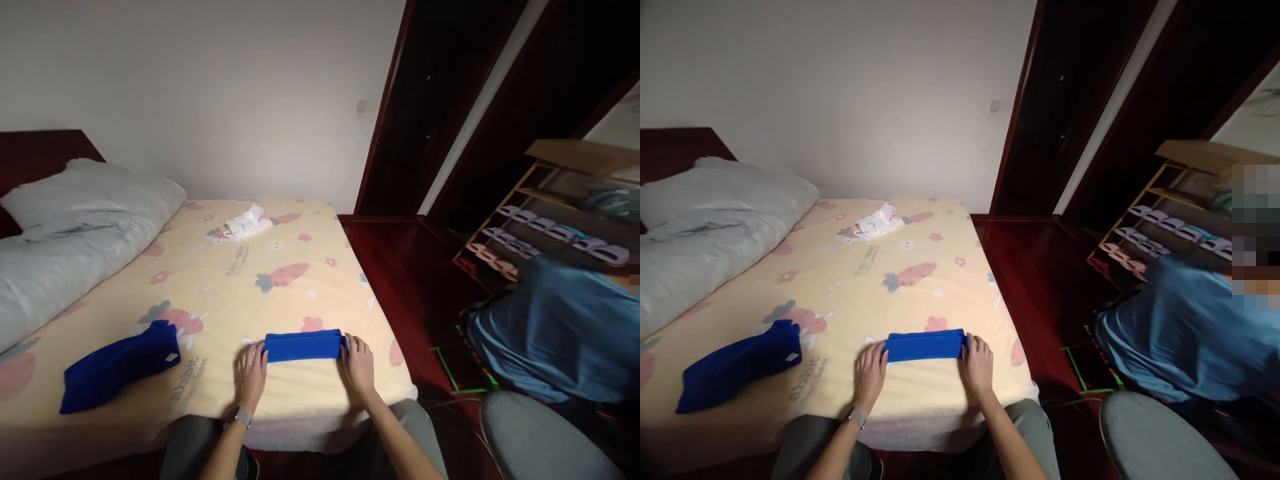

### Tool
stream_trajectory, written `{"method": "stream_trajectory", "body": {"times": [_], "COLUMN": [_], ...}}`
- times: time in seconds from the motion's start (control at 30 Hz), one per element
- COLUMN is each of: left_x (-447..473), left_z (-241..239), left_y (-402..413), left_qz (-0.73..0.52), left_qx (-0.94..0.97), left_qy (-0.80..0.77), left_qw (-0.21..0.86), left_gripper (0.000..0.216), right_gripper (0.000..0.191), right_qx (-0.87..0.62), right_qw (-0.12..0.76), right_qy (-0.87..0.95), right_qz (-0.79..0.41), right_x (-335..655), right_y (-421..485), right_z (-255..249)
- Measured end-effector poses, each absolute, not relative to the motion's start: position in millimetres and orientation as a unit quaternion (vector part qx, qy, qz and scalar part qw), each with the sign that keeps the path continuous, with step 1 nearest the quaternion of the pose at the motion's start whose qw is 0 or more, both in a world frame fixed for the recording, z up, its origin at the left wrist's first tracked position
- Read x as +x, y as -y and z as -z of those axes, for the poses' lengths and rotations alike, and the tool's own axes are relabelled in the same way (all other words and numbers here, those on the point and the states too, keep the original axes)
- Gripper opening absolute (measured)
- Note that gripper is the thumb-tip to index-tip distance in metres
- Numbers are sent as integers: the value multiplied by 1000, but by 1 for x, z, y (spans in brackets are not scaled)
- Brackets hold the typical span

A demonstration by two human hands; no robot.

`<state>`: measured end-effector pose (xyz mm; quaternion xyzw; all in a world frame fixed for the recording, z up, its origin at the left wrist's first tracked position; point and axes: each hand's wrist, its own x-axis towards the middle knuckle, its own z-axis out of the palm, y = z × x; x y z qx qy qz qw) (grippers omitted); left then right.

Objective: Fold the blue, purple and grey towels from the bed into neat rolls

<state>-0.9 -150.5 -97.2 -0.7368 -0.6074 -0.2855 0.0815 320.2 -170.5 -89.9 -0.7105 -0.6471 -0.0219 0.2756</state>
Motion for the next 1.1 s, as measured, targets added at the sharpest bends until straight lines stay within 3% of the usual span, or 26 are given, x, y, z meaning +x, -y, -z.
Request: {"method": "stream_trajectory", "body": {"times": [0.2,0.57,0.7,0.9,1.1], "left_x": [45,-2,-26,-30,-21], "left_z": [84,99,101,97,97], "left_y": [148,109,100,85,65], "left_qz": [180,139,180,275,299], "left_qx": [-885,-919,-886,-763,-723], "left_qy": [421,368,416,531,576], "left_qw": [82,-12,-99,-247,-237], "left_gripper": [55,61,61,36,40], "right_gripper": [51,69,62,37,37], "right_qx": [-533,-511,-539,-577,-690], "right_qw": [229,193,230,292,210], "right_qy": [814,837,799,719,660], "right_qz": [23,-39,-134,-255,-209], "right_x": [284,323,347,365,363], "right_y": [167,145,136,118,98], "right_z": [87,109,110,95,88]}}
